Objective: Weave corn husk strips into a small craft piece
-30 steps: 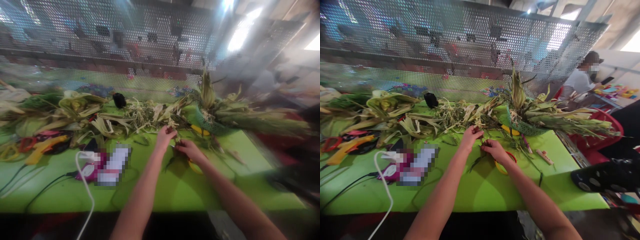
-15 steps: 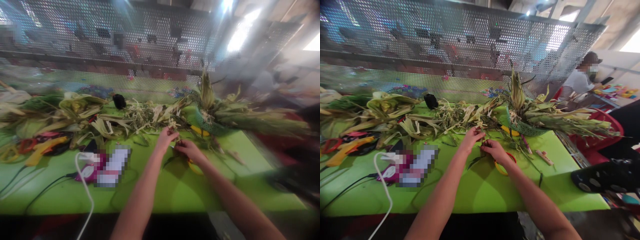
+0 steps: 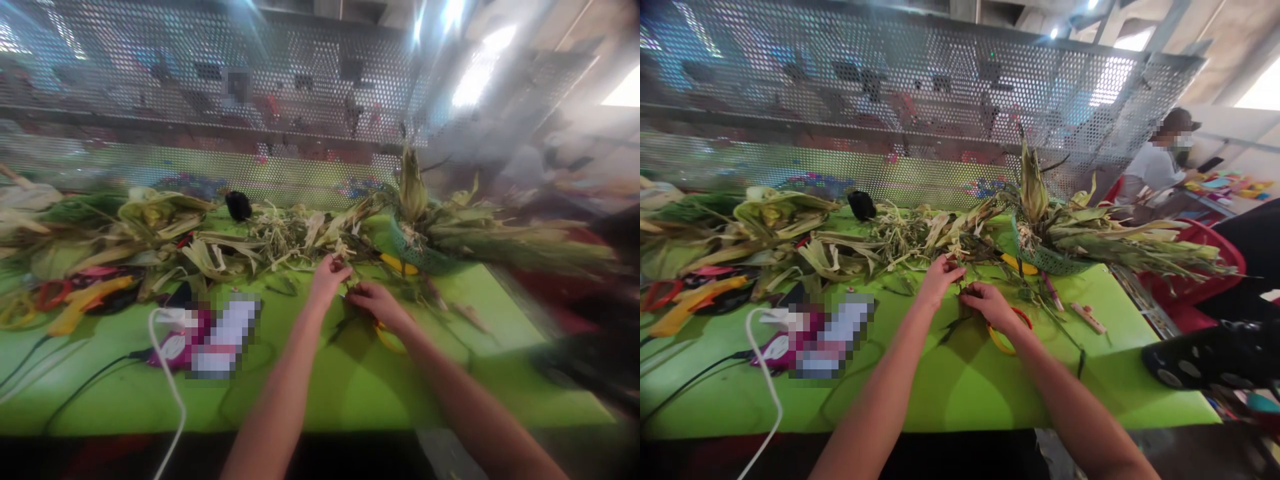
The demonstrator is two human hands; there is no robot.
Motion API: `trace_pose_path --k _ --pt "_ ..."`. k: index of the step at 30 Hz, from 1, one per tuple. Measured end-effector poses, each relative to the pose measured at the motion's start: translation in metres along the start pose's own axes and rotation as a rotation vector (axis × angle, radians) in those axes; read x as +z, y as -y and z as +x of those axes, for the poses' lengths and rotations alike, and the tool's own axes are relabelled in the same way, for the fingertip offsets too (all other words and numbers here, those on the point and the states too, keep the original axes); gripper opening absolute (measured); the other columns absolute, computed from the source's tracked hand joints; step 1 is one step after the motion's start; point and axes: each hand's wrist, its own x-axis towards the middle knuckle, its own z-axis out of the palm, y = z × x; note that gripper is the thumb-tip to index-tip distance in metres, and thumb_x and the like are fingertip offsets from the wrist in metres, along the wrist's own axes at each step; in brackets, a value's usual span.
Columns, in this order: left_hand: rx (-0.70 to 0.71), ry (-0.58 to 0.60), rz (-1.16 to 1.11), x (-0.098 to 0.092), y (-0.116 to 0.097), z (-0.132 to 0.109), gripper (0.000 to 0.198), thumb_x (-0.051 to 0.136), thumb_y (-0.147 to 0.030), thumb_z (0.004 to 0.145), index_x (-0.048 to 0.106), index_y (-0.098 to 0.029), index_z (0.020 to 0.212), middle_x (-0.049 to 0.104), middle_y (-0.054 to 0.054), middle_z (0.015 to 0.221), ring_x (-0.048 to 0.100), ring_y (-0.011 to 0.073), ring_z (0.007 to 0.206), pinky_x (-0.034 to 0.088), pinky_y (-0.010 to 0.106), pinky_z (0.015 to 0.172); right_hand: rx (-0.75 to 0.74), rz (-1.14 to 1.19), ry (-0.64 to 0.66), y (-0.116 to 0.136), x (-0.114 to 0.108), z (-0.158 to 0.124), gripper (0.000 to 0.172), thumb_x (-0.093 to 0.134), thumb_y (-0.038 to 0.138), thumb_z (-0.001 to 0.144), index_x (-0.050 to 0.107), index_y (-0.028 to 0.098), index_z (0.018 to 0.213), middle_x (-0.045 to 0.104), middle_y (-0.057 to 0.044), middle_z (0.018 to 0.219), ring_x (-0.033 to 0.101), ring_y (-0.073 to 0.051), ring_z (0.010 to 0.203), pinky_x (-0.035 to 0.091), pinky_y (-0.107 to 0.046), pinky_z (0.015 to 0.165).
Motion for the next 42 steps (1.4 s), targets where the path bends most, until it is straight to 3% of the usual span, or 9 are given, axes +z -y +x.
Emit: trace_pose_path --k 7,13,20,23,29,32,42 --pt "0.032 -0.016 0.021 -0.001 0.004 0.003 0.034 0.075 -0.02 0.061 0.062 -0.015 0.092 0.059 -0.003 0.067 0.056 0.0105 0.062 0.044 0.024 0.062 -0.01 -0.008 -0.059 0.006 0.001 -0.001 0.031 0.066 0.041 0.074 0.061 0.018 0.093 0.055 0.003 0.069 0.043 -0.008 0.05 0.032 -0.021 0.046" --pt "0.005 -0.008 -0.016 -0.004 0.0 0.003 0.033 0.075 -0.025 0.063 0.061 -0.016 0.092 0.06 -0.001 0.069 0.056 0.0121 0.063 0.043 0.024 0.061 -0.082 -0.082 -0.141 0.006 -0.004 0.0 0.028 0.063 0.04 0.076 0.062 0.018 0.094 0.062 0.0 0.079 0.048 -0.01 0.057 0.038 -0.023 0.053" --pt "-0.005 -0.159 -0.052 -0.018 -0.006 0.01 0.025 0.07 -0.034 0.071 0.059 -0.017 0.085 0.053 -0.004 0.058 0.049 0.0104 0.051 0.037 0.024 0.053 -0.208 -0.123 -0.348 0.029 -0.023 -0.011 0.03 0.062 0.042 0.079 0.065 0.018 0.095 0.065 -0.004 0.083 0.054 -0.015 0.071 0.045 -0.026 0.063" --pt "-0.029 -0.169 -0.033 -0.02 -0.009 0.009 0.024 0.069 -0.034 0.072 0.059 -0.016 0.085 0.055 -0.003 0.058 0.051 0.0105 0.05 0.035 0.023 0.051 -0.241 -0.196 -0.332 0.044 -0.027 -0.022 0.027 0.061 0.04 0.081 0.066 0.018 0.096 0.066 -0.004 0.084 0.055 -0.015 0.07 0.044 -0.027 0.063" --pt "-0.096 -0.126 -0.132 -0.017 -0.013 0.005 0.032 0.07 -0.038 0.071 0.063 -0.015 0.092 0.064 0.001 0.07 0.059 0.0118 0.059 0.04 0.023 0.055 -0.32 -0.618 -0.16 0.057 -0.037 -0.038 0.02 0.061 0.036 0.084 0.07 0.02 0.092 0.069 -0.003 0.084 0.057 -0.015 0.068 0.042 -0.027 0.064" --pt "-0.098 -0.131 -0.164 -0.018 -0.01 0.008 0.036 0.072 -0.04 0.069 0.064 -0.014 0.093 0.065 0.001 0.069 0.059 0.0118 0.057 0.04 0.023 0.055 -0.329 -0.724 -0.164 0.042 -0.045 -0.047 0.017 0.059 0.032 0.085 0.07 0.021 0.09 0.071 -0.004 0.086 0.061 -0.018 0.073 0.045 -0.029 0.068" --pt "-0.009 -0.191 -0.189 -0.025 -0.006 0.014 0.03 0.076 -0.033 0.061 0.063 -0.015 0.081 0.059 -0.003 0.058 0.051 0.0086 0.052 0.04 0.023 0.054 -0.237 -0.669 -0.482 -0.05 -0.066 -0.115 0.022 0.056 0.041 0.087 0.069 0.025 0.093 0.071 -0.007 0.087 0.064 -0.022 0.069 0.05 -0.035 0.065"
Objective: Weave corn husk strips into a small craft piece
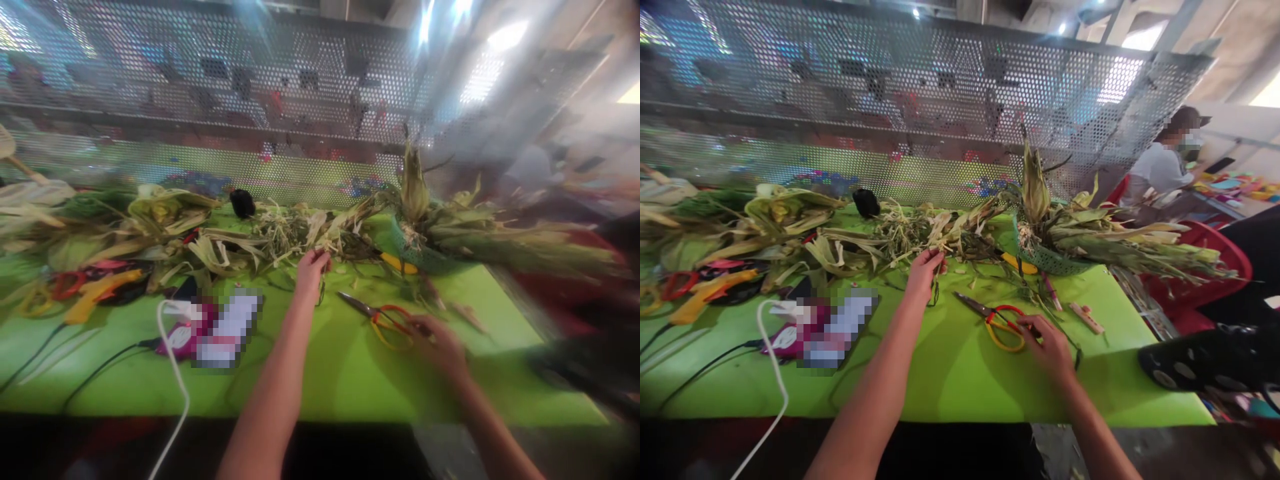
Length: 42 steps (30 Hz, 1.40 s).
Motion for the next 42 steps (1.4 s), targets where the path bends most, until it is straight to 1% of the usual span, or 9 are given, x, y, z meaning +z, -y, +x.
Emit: trace_pose_path --k 4,8,14,17,21,25,33,39,42 --pt "0.039 0.014 0.044 0.003 0.003 -0.002 0.026 0.074 -0.03 0.063 0.062 -0.015 0.08 0.059 -0.003 0.06 0.051 0.0083 0.053 0.04 0.023 0.055 0.09 0.025 -0.084 -0.006 -0.005 -0.007 0.024 0.056 0.042 0.086 0.069 0.024 0.093 0.071 -0.007 0.082 0.062 -0.022 0.066 0.05 -0.035 0.063" --pt "0.04 0.093 0.07 0.013 0.006 -0.011 0.025 0.071 -0.031 0.067 0.062 -0.015 0.085 0.06 -0.003 0.065 0.053 0.009 0.056 0.043 0.024 0.059 0.061 0.082 -0.072 0.01 -0.01 0.005 0.024 0.055 0.041 0.088 0.068 0.023 0.095 0.07 -0.007 0.086 0.062 -0.021 0.07 0.051 -0.034 0.065" --pt "-0.031 0.268 0.099 0.036 0.01 -0.033 0.028 0.072 -0.033 0.068 0.061 -0.015 0.087 0.06 -0.001 0.068 0.055 0.0102 0.059 0.044 0.025 0.06 -0.095 0.139 -0.032 0.054 -0.01 0.053 0.027 0.059 0.039 0.085 0.065 0.023 0.106 0.068 -0.007 0.095 0.061 -0.019 0.074 0.05 -0.032 0.07" --pt "-0.078 0.319 0.093 0.046 0.008 -0.043 0.027 0.072 -0.032 0.067 0.061 -0.015 0.085 0.06 0.001 0.072 0.055 0.0107 0.061 0.045 0.025 0.06 -0.059 0.275 -0.058 0.07 0.0 0.084 0.036 0.061 0.04 0.084 0.06 0.023 0.115 0.066 -0.007 0.106 0.06 -0.018 0.078 0.049 -0.031 0.072" --pt "-0.081 0.386 0.182 0.051 0.004 -0.053 0.022 0.069 -0.03 0.071 0.062 -0.015 0.085 0.061 0.002 0.074 0.054 0.0116 0.062 0.044 0.026 0.059 0.023 0.47 -0.014 0.072 0.018 0.108 0.038 0.067 0.044 0.078 0.062 0.019 0.106 0.067 -0.006 0.092 0.059 -0.018 0.077 0.047 -0.03 0.07" --pt "-0.09 0.423 0.261 0.044 0.011 -0.06 0.02 0.069 -0.031 0.073 0.061 -0.016 0.083 0.061 0.001 0.072 0.054 0.0125 0.064 0.042 0.026 0.062 0.074 0.502 0.044 0.066 0.027 0.108 0.029 0.067 0.045 0.076 0.064 0.017 0.083 0.064 -0.002 0.076 0.056 -0.017 0.072 0.045 -0.029 0.069" --pt "-0.069 0.465 0.286 0.035 0.028 -0.064 0.03 0.066 -0.043 0.078 0.065 -0.015 0.087 0.059 0.0 0.07 0.05 0.0118 0.066 0.038 0.024 0.064 0.139 0.577 0.112 0.065 0.032 0.097 0.028 0.067 0.045 0.076 0.062 0.017 0.079 0.06 -0.001 0.073 0.051 -0.015 0.07 0.042 -0.028 0.065" --pt "-0.243 0.487 0.064 0.034 0.027 -0.067 0.032 0.072 -0.042 0.073 0.067 -0.015 0.088 0.053 -0.002 0.064 0.046 0.0089 0.059 0.036 0.024 0.061 0.197 0.788 0.235 0.063 0.034 0.093 0.027 0.067 0.044 0.078 0.061 0.018 0.079 0.058 0.0 0.075 0.051 -0.013 0.069 0.042 -0.026 0.064" --pt "-0.253 0.506 0.05 0.036 0.022 -0.069 0.032 0.07 -0.043 0.075 0.064 -0.015 0.089 0.054 -0.002 0.066 0.048 0.0092 0.06 0.037 0.024 0.062 0.219 0.836 0.237 0.063 0.031 0.092 0.026 0.068 0.044 0.078 0.061 0.019 0.08 0.057 0.0 0.074 0.05 -0.013 0.068 0.041 -0.025 0.062"
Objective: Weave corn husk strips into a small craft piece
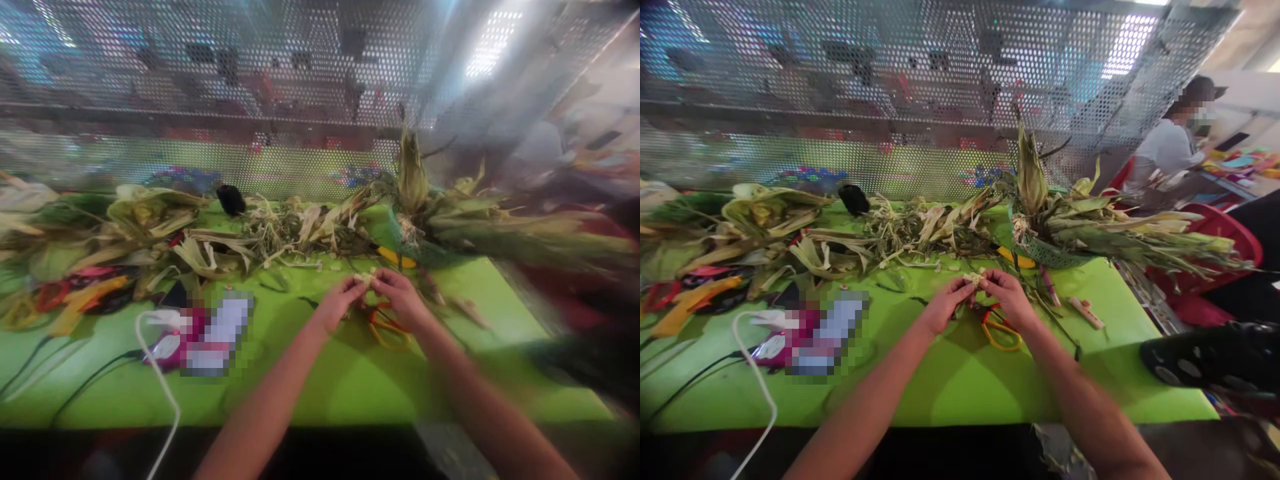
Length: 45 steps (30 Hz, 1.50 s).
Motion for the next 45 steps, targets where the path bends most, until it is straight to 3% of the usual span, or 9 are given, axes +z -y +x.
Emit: trace_pose_path --k 5,9,16,24,29,37,45 --pt "0.107 -0.044 0.207 -0.002 -0.007 -0.003 0.03 0.067 -0.042 0.079 0.06 -0.015 0.092 0.052 -0.002 0.069 0.044 0.0095 0.062 0.035 0.023 0.06 -0.107 -0.099 -0.083 0.001 0.001 0.001 0.028 0.071 0.043 0.076 0.063 0.02 0.088 0.062 0.0 0.081 0.054 -0.015 0.076 0.042 -0.026 0.07" --pt "0.135 -0.043 0.295 -0.006 -0.005 -0.003 0.029 0.063 -0.042 0.082 0.061 -0.016 0.094 0.053 -0.002 0.073 0.043 0.0097 0.063 0.035 0.024 0.06 -0.11 -0.159 -0.135 0.002 0.003 0.001 0.026 0.069 0.043 0.075 0.063 0.018 0.08 0.059 0.0 0.073 0.051 -0.014 0.069 0.04 -0.026 0.065" --pt "0.102 0.032 0.278 -0.009 -0.001 0.0 0.032 0.062 -0.045 0.082 0.062 -0.016 0.095 0.052 -0.002 0.071 0.04 0.0086 0.058 0.031 0.024 0.056 -0.118 -0.213 -0.136 0.005 0.001 0.0 0.022 0.067 0.04 0.076 0.062 0.018 0.077 0.055 0.002 0.069 0.047 -0.013 0.067 0.038 -0.025 0.064" --pt "0.109 -0.016 0.306 -0.007 0.0 0.0 0.031 0.063 -0.042 0.082 0.062 -0.016 0.1 0.059 0.001 0.082 0.047 0.0105 0.067 0.036 0.024 0.063 -0.087 -0.223 -0.111 0.008 0.006 -0.003 0.028 0.07 0.043 0.073 0.061 0.018 0.079 0.056 0.001 0.07 0.049 -0.013 0.066 0.039 -0.026 0.061" --pt "0.076 -0.041 0.323 -0.006 0.002 -0.001 0.029 0.063 -0.042 0.082 0.058 -0.015 0.091 0.057 0.0 0.075 0.049 0.011 0.067 0.037 0.025 0.064 -0.091 -0.292 -0.139 0.008 0.006 -0.002 0.026 0.068 0.043 0.075 0.061 0.018 0.079 0.057 0.001 0.072 0.05 -0.014 0.067 0.04 -0.027 0.062" --pt "0.105 0.004 0.276 -0.007 -0.001 -0.001 0.027 0.064 -0.042 0.081 0.06 -0.016 0.084 0.057 -0.001 0.071 0.051 0.0111 0.067 0.04 0.025 0.067 0.005 -0.039 -0.057 0.002 0.006 0.0 0.022 0.069 0.039 0.075 0.059 0.019 0.074 0.053 0.002 0.068 0.046 -0.012 0.064 0.039 -0.026 0.062" --pt "0.04 -0.041 0.249 -0.008 0.0 -0.002 0.031 0.064 -0.043 0.081 0.063 -0.016 0.096 0.064 0.003 0.081 0.056 0.0137 0.073 0.042 0.028 0.072 0.012 -0.014 -0.152 0.006 0.005 -0.003 0.025 0.07 0.042 0.075 0.06 0.019 0.08 0.053 0.002 0.071 0.046 -0.011 0.064 0.039 -0.025 0.057"
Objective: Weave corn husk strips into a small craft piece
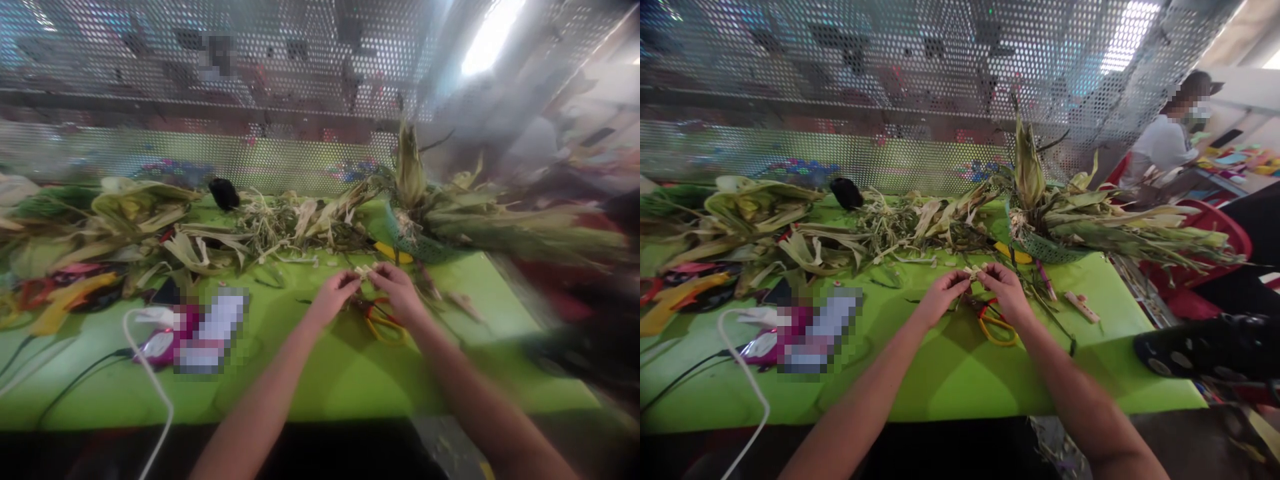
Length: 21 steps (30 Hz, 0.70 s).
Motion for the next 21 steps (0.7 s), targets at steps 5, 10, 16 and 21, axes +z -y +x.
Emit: trace_pose_path --k 5,10,16,21 --pt "0.025 -0.004 0.058 -0.0004 0.0024 0.0012 0.027 0.063 -0.039 0.082 0.062 -0.016 0.094 0.064 0.003 0.084 0.056 0.0141 0.075 0.042 0.029 0.074 -0.067 -0.126 0.003 0.002 -0.0003 -0.0008 0.031 0.07 0.047 0.074 0.059 0.018 0.074 0.051 0.002 0.068 0.045 -0.012 0.064 0.04 -0.025 0.058" --pt "0.085 0.028 0.094 0.0022 0.0026 -0.0009 0.02 0.062 -0.034 0.083 0.06 -0.016 0.091 0.063 0.003 0.083 0.056 0.0133 0.074 0.043 0.028 0.072 -0.023 -0.095 0.045 0.0025 -0.001 -0.0001 0.033 0.069 0.048 0.074 0.056 0.018 0.07 0.048 0.002 0.065 0.043 -0.012 0.062 0.037 -0.024 0.054" --pt "0.166 0.029 0.141 0.0037 0.0014 -0.0013 0.019 0.064 -0.033 0.082 0.063 -0.016 0.09 0.065 0.004 0.085 0.058 0.0148 0.079 0.044 0.029 0.076 0.094 0.192 0.098 -0.0047 -0.0012 0.004 0.033 0.075 0.043 0.069 0.054 0.017 0.065 0.047 0.003 0.063 0.04 -0.008 0.055 0.034 -0.023 0.051" --pt "0.083 0.008 0.085 0.0021 -0.0004 -0.001 0.033 0.063 -0.041 0.082 0.063 -0.015 0.102 0.067 0.008 0.098 0.06 0.0182 0.09 0.046 0.033 0.085 0.078 0.061 0.03 0.004 -0.0011 -0.0006 0.031 0.073 0.045 0.072 0.057 0.019 0.072 0.048 0.003 0.065 0.042 -0.009 0.056 0.037 -0.024 0.05"
